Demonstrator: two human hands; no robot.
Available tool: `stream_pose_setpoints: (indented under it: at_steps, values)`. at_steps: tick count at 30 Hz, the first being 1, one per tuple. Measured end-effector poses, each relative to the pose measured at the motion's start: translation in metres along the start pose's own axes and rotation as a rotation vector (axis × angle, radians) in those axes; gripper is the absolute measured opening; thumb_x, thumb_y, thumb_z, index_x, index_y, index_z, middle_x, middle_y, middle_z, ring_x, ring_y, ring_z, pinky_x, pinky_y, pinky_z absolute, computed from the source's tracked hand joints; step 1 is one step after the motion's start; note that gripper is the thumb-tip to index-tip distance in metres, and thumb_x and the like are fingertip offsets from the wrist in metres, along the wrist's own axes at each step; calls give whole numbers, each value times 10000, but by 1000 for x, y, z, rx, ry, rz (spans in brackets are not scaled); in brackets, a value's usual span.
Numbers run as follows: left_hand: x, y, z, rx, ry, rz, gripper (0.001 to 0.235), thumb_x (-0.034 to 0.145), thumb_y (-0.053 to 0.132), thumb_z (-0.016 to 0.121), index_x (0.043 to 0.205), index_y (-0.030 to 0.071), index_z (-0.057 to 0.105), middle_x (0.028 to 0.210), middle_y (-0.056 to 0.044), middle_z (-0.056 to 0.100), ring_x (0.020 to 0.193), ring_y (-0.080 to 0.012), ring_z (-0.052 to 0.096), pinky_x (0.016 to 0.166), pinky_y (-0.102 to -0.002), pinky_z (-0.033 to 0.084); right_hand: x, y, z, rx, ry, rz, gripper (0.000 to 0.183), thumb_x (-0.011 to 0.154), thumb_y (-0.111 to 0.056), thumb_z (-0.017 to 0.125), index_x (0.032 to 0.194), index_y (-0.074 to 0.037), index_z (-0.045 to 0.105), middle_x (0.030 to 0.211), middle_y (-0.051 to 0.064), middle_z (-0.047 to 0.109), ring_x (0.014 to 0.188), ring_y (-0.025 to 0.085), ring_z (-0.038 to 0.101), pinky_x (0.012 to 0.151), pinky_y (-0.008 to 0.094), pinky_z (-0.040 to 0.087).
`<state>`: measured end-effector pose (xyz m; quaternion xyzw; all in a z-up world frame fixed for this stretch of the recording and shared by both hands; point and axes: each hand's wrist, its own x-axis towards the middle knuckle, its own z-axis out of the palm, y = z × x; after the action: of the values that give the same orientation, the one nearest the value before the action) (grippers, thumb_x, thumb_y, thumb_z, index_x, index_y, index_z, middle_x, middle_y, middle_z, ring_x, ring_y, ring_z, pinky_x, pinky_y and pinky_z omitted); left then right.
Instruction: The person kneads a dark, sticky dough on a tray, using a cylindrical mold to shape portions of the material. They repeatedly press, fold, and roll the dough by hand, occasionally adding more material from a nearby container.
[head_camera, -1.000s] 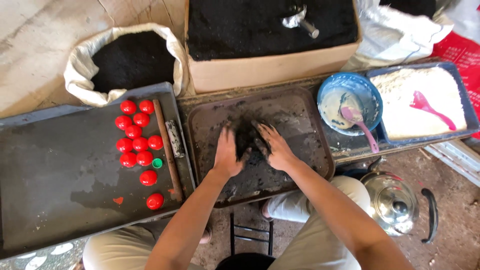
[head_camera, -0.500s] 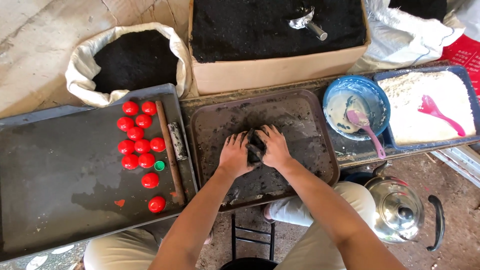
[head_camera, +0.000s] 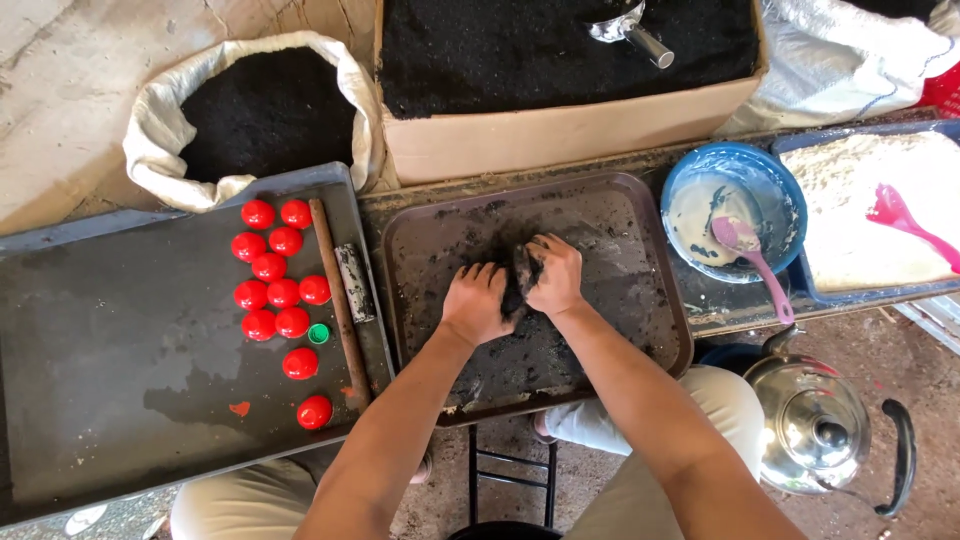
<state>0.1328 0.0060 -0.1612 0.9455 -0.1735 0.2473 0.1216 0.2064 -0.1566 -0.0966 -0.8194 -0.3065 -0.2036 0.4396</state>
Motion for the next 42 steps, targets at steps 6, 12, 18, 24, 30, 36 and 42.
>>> stream_pose_setpoints:
  at_steps: [6,12,18,24,30,36,42]
  values:
    - [33,9,-30,-110,92,-178,304,540,305,650,784,124,644,714,-61,635,651,-309,664,602,-402,527,4,0,0,124,112,71,416,957,-188,591,566,-137,458,511,15,388,442,223,340,432,326,352]
    - [40,12,-37,-157,165,-371,215,723,385,655,707,176,611,606,-5,579,558,-253,628,530,-341,507,10,-13,-11,167,138,53,512,1029,-184,573,548,-150,399,474,-2,330,421,171,276,411,287,321]
    - [53,16,-54,-188,119,-553,414,902,534,578,670,192,582,555,-62,586,610,-362,667,567,-471,528,27,-52,-42,150,91,62,454,955,-135,607,525,-141,461,434,29,398,394,171,251,404,271,282]
    - [64,23,-122,-524,-51,-506,363,1073,283,413,1077,41,685,1039,-218,715,994,-496,662,868,-578,531,42,-106,-85,172,-233,112,309,1097,-133,427,1122,25,691,1073,291,692,1081,527,602,1090,677,346]
    - [64,40,-211,-532,-428,-402,584,915,139,699,1421,-84,511,1455,-351,465,1411,-520,412,1218,-572,318,15,-83,-88,94,-212,53,410,987,-265,658,1334,-47,654,1214,277,629,1180,517,584,1060,616,428]
    - [43,43,-164,-596,-59,-452,437,1103,339,407,1113,-40,624,1118,-309,596,1158,-532,544,1039,-604,417,12,-94,-72,113,-288,216,518,1038,-345,573,1464,-51,547,1247,348,628,1189,591,566,1030,666,456]
    - [40,41,-111,-245,-266,-533,570,1122,431,377,1406,-37,535,1375,-265,575,1324,-433,546,1169,-554,354,4,-75,-50,-62,-351,111,391,1019,-258,587,1342,-50,660,1172,259,693,1114,508,646,943,614,535]
